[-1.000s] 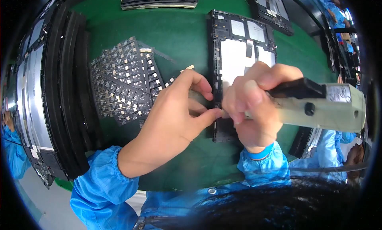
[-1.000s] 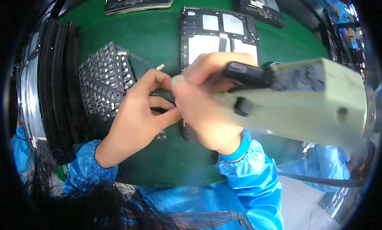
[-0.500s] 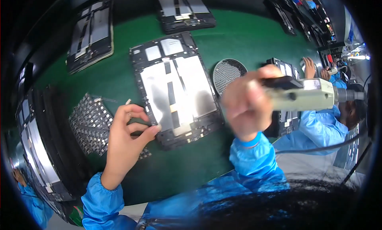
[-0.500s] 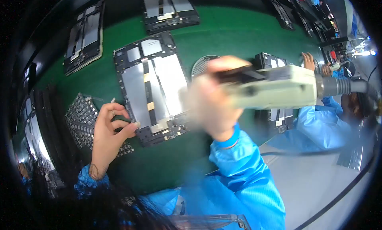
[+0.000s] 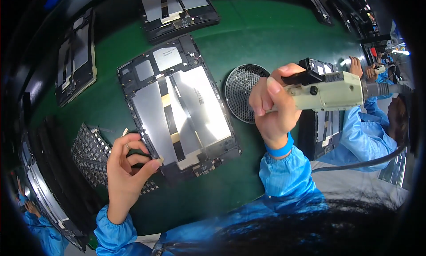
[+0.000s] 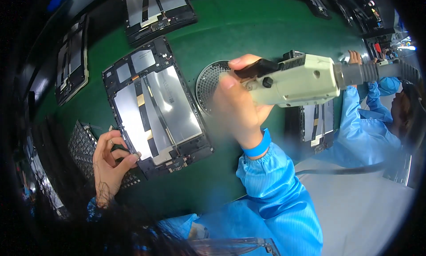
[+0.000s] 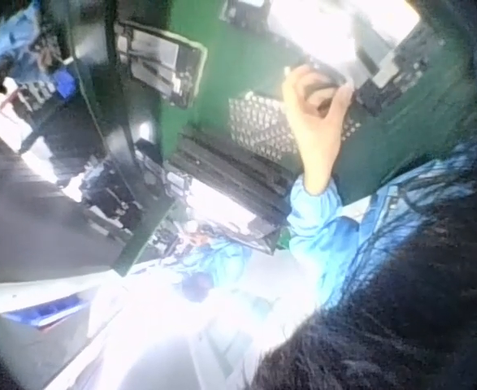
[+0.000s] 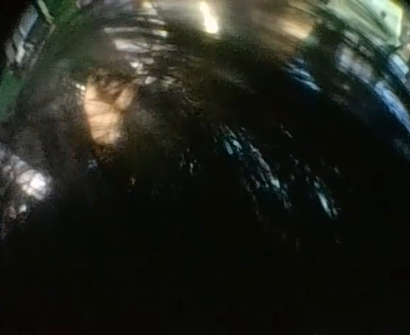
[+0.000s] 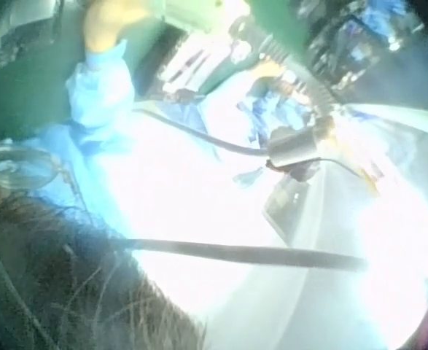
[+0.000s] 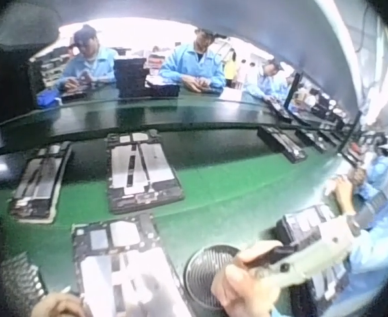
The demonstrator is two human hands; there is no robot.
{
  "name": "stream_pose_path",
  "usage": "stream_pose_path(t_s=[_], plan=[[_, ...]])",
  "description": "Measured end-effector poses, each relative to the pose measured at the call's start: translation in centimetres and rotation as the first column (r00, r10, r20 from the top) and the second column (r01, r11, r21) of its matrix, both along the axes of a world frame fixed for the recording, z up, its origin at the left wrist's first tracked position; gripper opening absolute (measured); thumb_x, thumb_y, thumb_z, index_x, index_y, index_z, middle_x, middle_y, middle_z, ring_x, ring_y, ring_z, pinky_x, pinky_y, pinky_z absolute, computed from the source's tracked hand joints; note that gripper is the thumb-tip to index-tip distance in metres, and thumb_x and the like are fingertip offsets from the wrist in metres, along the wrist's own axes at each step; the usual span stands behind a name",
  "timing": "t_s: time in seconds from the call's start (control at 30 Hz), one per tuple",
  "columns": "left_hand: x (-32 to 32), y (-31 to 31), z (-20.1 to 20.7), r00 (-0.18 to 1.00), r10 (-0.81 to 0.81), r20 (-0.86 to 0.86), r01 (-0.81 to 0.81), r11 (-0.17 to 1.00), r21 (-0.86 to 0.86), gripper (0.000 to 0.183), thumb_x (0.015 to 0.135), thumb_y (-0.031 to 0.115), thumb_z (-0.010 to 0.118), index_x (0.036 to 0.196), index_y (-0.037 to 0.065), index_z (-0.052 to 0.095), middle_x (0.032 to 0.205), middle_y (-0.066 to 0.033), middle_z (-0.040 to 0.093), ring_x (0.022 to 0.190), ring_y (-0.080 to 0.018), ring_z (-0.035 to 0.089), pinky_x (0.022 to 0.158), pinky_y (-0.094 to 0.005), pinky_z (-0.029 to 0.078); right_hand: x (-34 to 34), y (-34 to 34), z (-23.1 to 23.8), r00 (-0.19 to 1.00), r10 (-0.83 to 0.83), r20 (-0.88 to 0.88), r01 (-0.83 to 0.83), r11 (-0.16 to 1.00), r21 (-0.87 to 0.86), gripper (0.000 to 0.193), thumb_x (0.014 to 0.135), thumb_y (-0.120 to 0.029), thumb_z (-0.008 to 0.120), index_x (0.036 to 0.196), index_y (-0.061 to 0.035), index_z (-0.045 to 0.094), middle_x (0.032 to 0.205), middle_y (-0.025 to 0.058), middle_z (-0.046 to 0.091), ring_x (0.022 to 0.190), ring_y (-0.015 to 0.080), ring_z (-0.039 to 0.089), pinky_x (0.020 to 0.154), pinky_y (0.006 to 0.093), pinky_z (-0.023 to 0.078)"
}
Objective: The person assembles tablet or screen components by hand, taking electronic circuits, screen panels, and ribbon cables from a component tray and securing them with an electric screwdriver.
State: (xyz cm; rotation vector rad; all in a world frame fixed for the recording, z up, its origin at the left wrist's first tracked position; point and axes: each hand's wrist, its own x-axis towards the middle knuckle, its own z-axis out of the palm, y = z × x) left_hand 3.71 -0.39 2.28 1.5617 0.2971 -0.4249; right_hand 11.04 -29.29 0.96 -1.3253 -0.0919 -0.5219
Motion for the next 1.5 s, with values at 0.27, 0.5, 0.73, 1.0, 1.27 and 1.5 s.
stream_pose_path(t_s=[0.27, 0.5, 0.73, 1.0, 1.27, 1.5], plan=[[0.2, -0.3, 0.3, 0.999, 0.024, -0.036, -0.023, 0.999, 0.027, 0.06, 0.078, -0.013, 0.075, 0.13, -0.001, 0.047, 0.105, -0.0086, 0.056, 0.086, -0.0149, 0.068, 0.077, -0.0235, 0.057, -0.3, 0.4, 0.6, 0.99, 0.132, -0.057, -0.132, 0.991, 0.011, 0.025, 0.088, 0.001, 0.054, 0.11, -0.0026, 0.045, 0.058, 0.0032, 0.038, 0.041, 0.0101, 0.034, 0.036, 0.0265, 0.031], [0.2, -0.4, 0.5, 0.999, 0.035, -0.032, -0.035, 0.999, 0.023, 0.06, 0.078, -0.013, 0.075, 0.129, -0.002, 0.047, 0.105, -0.0086, 0.056, 0.086, -0.0148, 0.068, 0.078, -0.0238, 0.057, -0.2, 0.8, 0.9, 0.975, 0.205, -0.085, -0.205, 0.979, 0.007, 0.026, 0.086, 0.001, 0.059, 0.107, -0.0009, 0.044, 0.059, 0.0041, 0.04, 0.04, 0.0111, 0.036, 0.037, 0.0269, 0.032], [0.4, -0.7, 0.5, 0.999, 0.023, -0.04, -0.022, 1.0, 0.022, 0.059, 0.078, -0.012, 0.076, 0.129, -0.001, 0.048, 0.105, -0.0084, 0.056, 0.087, -0.015, 0.068, 0.078, -0.0236, 0.057, -0.1, 0.6, 1.1, 0.972, 0.2, -0.125, -0.198, 0.98, 0.025, 0.026, 0.085, 0.002, 0.059, 0.107, -0.0005, 0.044, 0.062, 0.0054, 0.043, 0.042, 0.0114, 0.038, 0.037, 0.0268, 0.033], [0.5, -0.7, 0.4, 1.0, 0.016, -0.016, -0.016, 1.0, 0.014, 0.059, 0.078, -0.013, 0.075, 0.129, -0.002, 0.047, 0.105, -0.0083, 0.056, 0.088, -0.0152, 0.068, 0.077, -0.0232, 0.057, 0.0, 0.7, 1.4, 0.966, 0.209, -0.153, -0.212, 0.977, -0.004, 0.025, 0.084, 0.004, 0.058, 0.104, -0.0016, 0.044, 0.066, 0.0066, 0.045, 0.044, 0.0121, 0.042, 0.038, 0.0269, 0.034], [0.1, 1.3, -0.1, 0.999, -0.031, -0.03, 0.03, 0.999, -0.044, 0.053, 0.083, -0.007, 0.074, 0.128, 0.0, 0.047, 0.103, -0.007, 0.055, 0.083, -0.0126, 0.067, 0.068, -0.0204, 0.054, -0.9, 1.7, 2.1, 0.955, 0.287, 0.074, -0.294, 0.947, 0.125, 0.033, 0.094, -0.007, 0.052, 0.127, -0.0072, 0.048, 0.064, 0.0021, 0.042, 0.044, 0.0109, 0.039, 0.04, 0.0278, 0.033], [0.0, 1.5, -0.2, 1.0, -0.022, 0.015, 0.024, 0.984, -0.176, 0.048, 0.086, 0.0, 0.074, 0.125, -0.001, 0.048, 0.102, -0.008, 0.055, 0.081, -0.0144, 0.067, 0.067, -0.0227, 0.052, -4.3, 9.3, 4.0, 0.835, 0.541, 0.096, -0.549, 0.813, 0.193, 0.028, 0.098, -0.008, 0.047, 0.126, -0.0135, 0.043, 0.065, 0.0054, 0.046, 0.046, 0.0155, 0.043, 0.044, 0.0292, 0.039]])
